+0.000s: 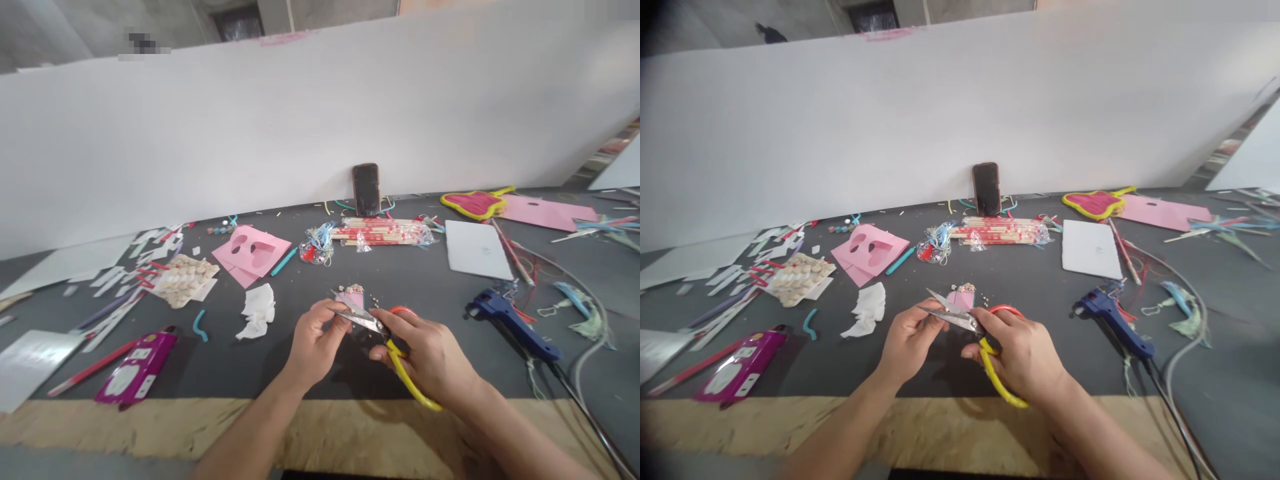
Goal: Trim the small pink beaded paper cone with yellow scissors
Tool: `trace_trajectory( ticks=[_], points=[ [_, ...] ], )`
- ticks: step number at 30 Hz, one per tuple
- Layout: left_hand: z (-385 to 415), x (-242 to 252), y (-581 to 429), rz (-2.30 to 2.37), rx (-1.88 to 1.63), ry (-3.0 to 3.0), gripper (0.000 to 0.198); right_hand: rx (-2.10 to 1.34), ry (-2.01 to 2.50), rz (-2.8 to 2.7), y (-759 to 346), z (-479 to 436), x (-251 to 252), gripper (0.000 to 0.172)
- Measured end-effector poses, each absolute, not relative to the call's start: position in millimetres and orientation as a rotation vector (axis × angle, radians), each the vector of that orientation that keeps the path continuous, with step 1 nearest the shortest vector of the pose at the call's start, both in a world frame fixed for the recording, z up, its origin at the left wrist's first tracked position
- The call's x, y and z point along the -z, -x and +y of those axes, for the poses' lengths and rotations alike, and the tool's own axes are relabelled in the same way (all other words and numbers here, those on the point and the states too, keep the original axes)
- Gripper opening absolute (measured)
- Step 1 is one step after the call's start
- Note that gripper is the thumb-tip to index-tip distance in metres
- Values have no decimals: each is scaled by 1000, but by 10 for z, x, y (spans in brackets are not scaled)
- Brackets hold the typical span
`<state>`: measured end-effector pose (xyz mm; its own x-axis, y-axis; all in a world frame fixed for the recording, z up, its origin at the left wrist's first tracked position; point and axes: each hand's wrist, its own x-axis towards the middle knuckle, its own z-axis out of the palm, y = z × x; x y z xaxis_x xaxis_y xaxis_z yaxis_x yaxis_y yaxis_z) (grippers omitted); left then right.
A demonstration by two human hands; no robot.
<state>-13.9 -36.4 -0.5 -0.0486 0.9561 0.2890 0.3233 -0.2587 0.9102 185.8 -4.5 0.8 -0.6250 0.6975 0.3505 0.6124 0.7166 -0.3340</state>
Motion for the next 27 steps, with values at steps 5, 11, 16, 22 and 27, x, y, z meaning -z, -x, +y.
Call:
trace_trajectory(
  ticks=[5,11,16,22,27],
  points=[
    [-387,-1,127,1387,-1320,-1610,32,-184,1044,-2477,-1855,-88,-25,50],
    [-387,26,115,1490,-1342,-1590,21,-208,1082,-2457,-1840,-70,-11,50],
    [-360,72,113,1590,-1365,-1566,12,-259,1090,-2459,-1833,-24,-36,51],
    [-365,101,126,1501,-1437,-1604,19,-190,1103,-2479,-1824,-39,-94,60],
    [-362,92,130,1477,-1442,-1615,17,-191,1075,-2469,-1826,-36,-55,56]
  ],
)
